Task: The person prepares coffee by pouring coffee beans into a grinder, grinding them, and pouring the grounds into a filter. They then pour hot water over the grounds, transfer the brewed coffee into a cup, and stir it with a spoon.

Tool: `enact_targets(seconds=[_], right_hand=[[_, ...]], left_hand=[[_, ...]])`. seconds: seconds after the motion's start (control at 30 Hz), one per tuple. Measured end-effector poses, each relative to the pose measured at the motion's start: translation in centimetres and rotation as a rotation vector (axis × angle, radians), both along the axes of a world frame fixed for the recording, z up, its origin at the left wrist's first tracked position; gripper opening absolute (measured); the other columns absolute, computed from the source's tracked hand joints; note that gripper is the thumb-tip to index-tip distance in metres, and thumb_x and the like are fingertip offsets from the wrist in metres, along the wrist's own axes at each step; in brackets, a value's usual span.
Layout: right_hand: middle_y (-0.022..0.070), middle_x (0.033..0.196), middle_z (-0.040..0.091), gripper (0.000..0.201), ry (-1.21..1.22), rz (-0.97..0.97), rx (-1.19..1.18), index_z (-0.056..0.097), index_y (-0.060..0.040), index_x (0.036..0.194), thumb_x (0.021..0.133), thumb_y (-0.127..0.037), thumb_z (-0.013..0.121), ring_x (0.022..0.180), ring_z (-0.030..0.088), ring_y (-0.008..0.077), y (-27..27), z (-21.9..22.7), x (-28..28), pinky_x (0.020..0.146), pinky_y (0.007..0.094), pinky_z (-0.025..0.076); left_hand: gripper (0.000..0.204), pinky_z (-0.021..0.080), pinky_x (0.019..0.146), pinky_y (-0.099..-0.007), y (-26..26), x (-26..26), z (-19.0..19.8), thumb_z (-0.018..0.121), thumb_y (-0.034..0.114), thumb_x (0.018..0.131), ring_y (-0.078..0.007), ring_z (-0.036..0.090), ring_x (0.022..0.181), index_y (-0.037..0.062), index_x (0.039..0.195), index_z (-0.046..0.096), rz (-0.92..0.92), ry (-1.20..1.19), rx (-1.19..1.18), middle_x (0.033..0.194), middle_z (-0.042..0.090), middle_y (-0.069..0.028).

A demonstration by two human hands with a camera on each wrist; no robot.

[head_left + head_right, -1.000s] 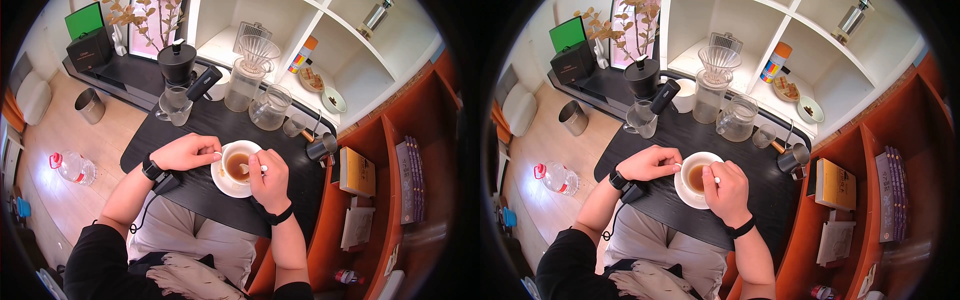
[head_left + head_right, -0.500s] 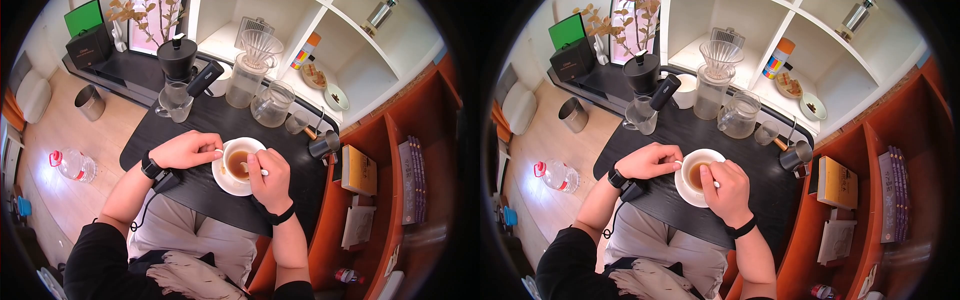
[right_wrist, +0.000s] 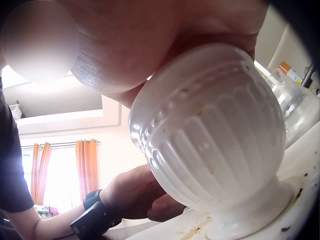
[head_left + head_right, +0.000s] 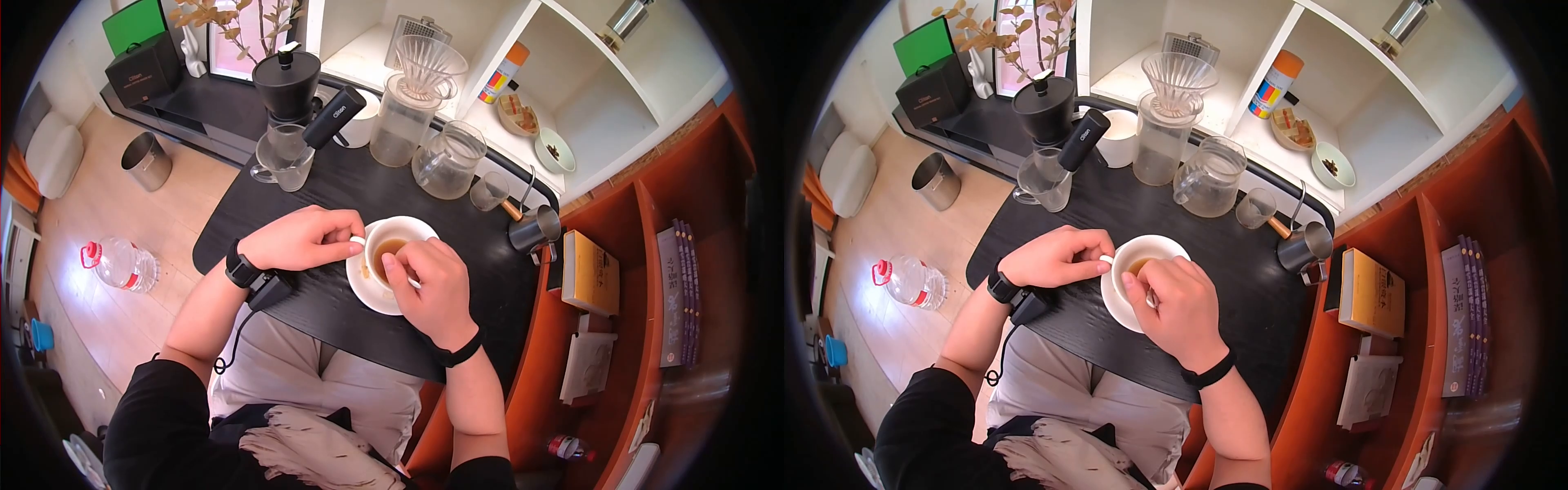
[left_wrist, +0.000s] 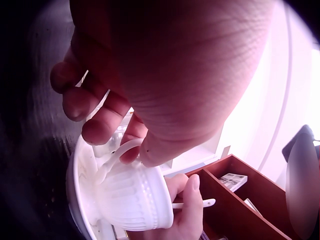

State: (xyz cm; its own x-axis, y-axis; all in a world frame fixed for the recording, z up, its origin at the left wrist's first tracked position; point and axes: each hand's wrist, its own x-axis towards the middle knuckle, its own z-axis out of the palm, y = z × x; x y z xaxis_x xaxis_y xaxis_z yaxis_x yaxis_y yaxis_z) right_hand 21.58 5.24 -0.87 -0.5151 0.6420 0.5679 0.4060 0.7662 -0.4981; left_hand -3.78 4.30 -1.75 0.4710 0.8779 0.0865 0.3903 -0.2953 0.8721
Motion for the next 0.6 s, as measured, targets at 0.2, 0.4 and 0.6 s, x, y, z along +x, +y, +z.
enact_targets(seconds=[0.2,0.4,0.6], right_hand=[[0.0034,0.064,0.057,0.024,-0.002,-0.001,0.001,0.063,-0.0084,0.075,0.092,-0.017,0.078,0.062,0.057,0.0232,-0.1,0.0,-0.03,0.063,0.037,0.046],[0.003,0.067,0.06,0.026,-0.036,-0.008,-0.011,0.062,-0.0088,0.074,0.09,-0.019,0.08,0.065,0.06,0.0235,-0.21,0.16,-0.13,0.065,0.0376,0.049],[0.0028,0.069,0.062,0.027,-0.056,-0.011,-0.006,0.061,-0.0092,0.074,0.089,-0.019,0.082,0.066,0.062,0.0239,-0.31,0.33,-0.22,0.067,0.0375,0.051]], left_hand=[[0.016,0.04,0.058,-0.0316,-0.08,0.04,0.06,0.07,0.019,0.103,-0.0143,0.052,0.06,0.0045,0.109,0.065,0.001,0.001,-0.002,0.069,0.059,-0.003],[0.017,0.041,0.058,-0.0317,-0.18,0.02,0.16,0.07,0.019,0.102,-0.0145,0.052,0.06,0.0049,0.11,0.065,0.003,0.011,0.001,0.069,0.059,-0.0031],[0.019,0.042,0.058,-0.0323,-0.16,-0.06,-0.03,0.071,0.019,0.101,-0.0159,0.054,0.06,0.005,0.111,0.064,0.003,0.029,0.016,0.069,0.06,-0.0039]])
